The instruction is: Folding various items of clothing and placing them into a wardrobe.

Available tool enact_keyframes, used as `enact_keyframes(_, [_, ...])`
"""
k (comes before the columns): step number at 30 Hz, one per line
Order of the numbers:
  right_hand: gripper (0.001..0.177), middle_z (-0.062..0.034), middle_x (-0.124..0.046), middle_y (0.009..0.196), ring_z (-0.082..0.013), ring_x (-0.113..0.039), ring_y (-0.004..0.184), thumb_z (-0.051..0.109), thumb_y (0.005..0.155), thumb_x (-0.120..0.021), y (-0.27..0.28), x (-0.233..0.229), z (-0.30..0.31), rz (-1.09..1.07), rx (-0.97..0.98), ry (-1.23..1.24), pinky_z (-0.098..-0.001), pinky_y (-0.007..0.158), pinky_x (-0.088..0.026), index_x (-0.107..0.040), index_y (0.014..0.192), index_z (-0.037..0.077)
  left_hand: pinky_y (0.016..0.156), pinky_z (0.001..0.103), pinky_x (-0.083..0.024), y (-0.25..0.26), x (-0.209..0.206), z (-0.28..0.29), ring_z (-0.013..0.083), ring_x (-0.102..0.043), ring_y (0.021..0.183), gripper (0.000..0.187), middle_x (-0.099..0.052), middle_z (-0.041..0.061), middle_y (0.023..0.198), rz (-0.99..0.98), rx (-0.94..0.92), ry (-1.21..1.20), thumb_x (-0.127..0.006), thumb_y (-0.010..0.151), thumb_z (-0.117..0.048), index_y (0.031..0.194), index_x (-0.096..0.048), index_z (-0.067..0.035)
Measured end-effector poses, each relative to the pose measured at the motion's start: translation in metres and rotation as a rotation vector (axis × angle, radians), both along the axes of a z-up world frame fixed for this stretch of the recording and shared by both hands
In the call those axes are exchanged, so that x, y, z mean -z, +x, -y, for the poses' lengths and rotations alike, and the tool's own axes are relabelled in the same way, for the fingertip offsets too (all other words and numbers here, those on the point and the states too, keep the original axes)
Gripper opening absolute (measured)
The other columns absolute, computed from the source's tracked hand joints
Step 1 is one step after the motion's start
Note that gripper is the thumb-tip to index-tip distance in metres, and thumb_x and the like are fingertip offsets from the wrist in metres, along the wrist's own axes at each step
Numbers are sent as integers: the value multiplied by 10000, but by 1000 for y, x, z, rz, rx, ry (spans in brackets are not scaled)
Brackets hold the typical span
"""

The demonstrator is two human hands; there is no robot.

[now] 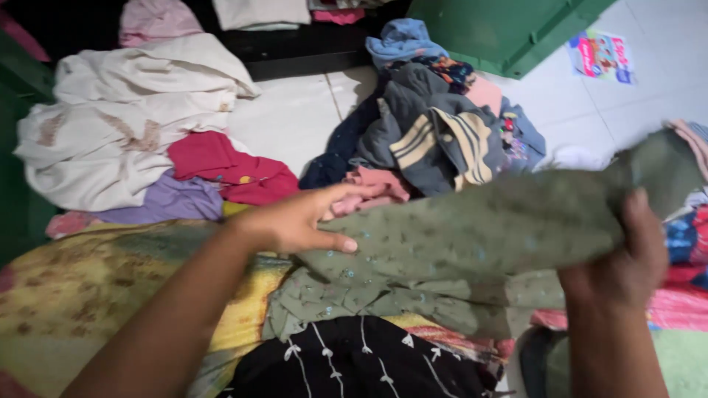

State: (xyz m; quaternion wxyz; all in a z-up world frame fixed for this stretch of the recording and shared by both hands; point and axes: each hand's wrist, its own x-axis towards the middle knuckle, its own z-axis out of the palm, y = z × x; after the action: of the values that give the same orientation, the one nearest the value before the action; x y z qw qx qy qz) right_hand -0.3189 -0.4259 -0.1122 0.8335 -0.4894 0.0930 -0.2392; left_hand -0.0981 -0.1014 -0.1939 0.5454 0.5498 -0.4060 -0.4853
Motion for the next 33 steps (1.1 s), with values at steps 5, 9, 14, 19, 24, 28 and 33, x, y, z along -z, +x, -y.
enact_keyframes(5, [396,-33,-597,1109,-157,-603,1004,63,980,-667,-100,85,54,-312,436,-358,-320,950,-521,-526,1349,77,973,412,-535,-25,-1,29,275,-687,1160,605,-702,140,1246,556,31,461,-727,836,-457,1346,-593,-160])
enact_keyframes(9, [394,-55,-546,1038,-156,-509,888,179,1057,-687,-142,161,91,-671,407,-468,-303,785,-418,-550,1394,26,987,470,-500,-47,-10,49,327,-637,1181,584,-662,143,1281,884,109,696,-718,901,-457,1353,-540,-133])
enact_keyframes(14, [524,-14,-683,1214,-164,-698,1008,479,954,-510,-81,112,52,-641,252,-8,-411,842,-574,-493,1390,188,989,526,-471,-105,-18,84,275,-540,1318,502,-565,76,1410,1170,-187,153,-568,952,-136,1451,-515,-168])
enact_keyframes(19, [529,-95,-701,1213,-244,-681,1021,484,980,-533,-91,157,117,-843,42,51,-453,859,-569,-592,1338,99,1157,753,-140,-162,3,129,350,-188,1500,641,-247,93,1642,1213,-176,-130,-545,960,-488,1542,-397,-266])
enact_keyframes(24, [426,-39,-630,1093,-158,-632,951,502,1104,-526,-89,151,166,-527,268,-249,-393,848,-565,-578,1253,106,1134,794,-7,-170,42,145,342,-106,1571,692,-227,53,1695,1262,-147,-38,-570,909,-602,1546,-406,-389])
enact_keyframes(28, [316,-46,-612,970,-123,-513,830,329,1124,-617,-86,169,194,-707,252,-680,-295,743,-431,-692,1091,24,1124,804,5,-172,38,145,367,-88,1565,700,-218,62,1686,1241,-99,-20,-569,899,-614,1535,-406,-370])
enact_keyframes(33, [106,54,-692,884,-31,-617,765,212,1013,-636,-62,146,170,-579,334,-583,-189,697,-515,-687,1043,124,1125,800,2,-171,41,141,373,-89,1566,710,-217,63,1689,1245,-125,-25,-563,906,-613,1549,-397,-363])
